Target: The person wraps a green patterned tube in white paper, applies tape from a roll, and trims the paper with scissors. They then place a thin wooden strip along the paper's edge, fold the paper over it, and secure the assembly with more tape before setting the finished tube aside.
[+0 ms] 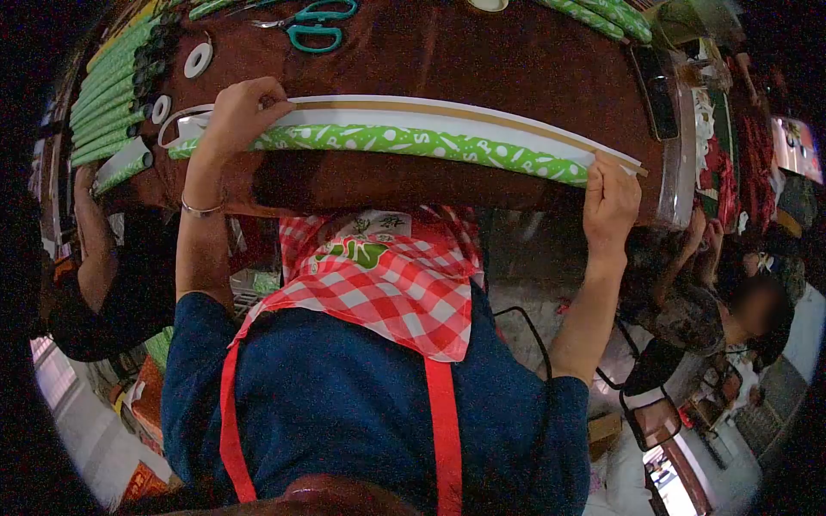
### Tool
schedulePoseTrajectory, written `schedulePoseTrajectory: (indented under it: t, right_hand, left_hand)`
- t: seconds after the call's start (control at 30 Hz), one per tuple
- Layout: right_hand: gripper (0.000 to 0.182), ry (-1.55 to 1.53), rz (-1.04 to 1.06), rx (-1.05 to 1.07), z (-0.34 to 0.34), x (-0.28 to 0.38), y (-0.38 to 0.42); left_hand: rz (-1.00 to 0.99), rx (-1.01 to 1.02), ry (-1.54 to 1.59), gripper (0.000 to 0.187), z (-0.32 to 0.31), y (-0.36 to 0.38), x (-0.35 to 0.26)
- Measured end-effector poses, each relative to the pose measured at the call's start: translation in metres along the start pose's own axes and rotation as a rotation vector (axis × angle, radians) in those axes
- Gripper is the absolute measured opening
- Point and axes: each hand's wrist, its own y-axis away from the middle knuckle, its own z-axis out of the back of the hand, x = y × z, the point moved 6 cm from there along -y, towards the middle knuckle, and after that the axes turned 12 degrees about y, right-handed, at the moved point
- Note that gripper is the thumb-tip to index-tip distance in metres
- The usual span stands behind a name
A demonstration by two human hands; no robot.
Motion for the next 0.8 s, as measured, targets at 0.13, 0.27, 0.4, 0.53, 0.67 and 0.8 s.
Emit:
schedulePoseTrajectory:
  t: [0.13, 0.27, 0.4, 0.53, 0.67, 0.8]
  right_hand:
    - [0.031, -0.009, -0.022, 0.027, -0.004, -0.004, 0.002]
    - [0.031, -0.003, -0.054, 0.056, -0.006, -0.006, 0.003]
    - [0.031, 0.019, -0.047, 0.062, -0.005, -0.006, 0.003]
    - [0.031, -0.002, -0.035, 0.060, -0.005, -0.005, 0.002]
    - [0.029, 0.014, 0.058, -0.024, -0.001, 0.003, 0.000]
    - [0.025, -0.023, 0.169, -0.078, 0.003, 0.057, -0.014]
  left_hand:
    - [0.023, 0.011, -0.002, 0.020, 0.000, -0.001, -0.001]
    - [-0.008, 0.012, -0.016, 0.021, -0.003, -0.002, 0.002]
    - [0.022, 0.046, 0.013, 0.021, -0.005, -0.004, 0.005]
    - [0.023, 0.024, -0.021, 0.020, -0.004, -0.004, 0.004]
    - [0.008, -0.028, -0.039, 0.021, 0.000, 0.000, 0.000]
    - [-0.069, -0.062, -0.057, 0.021, -0.004, 0.002, 0.003]
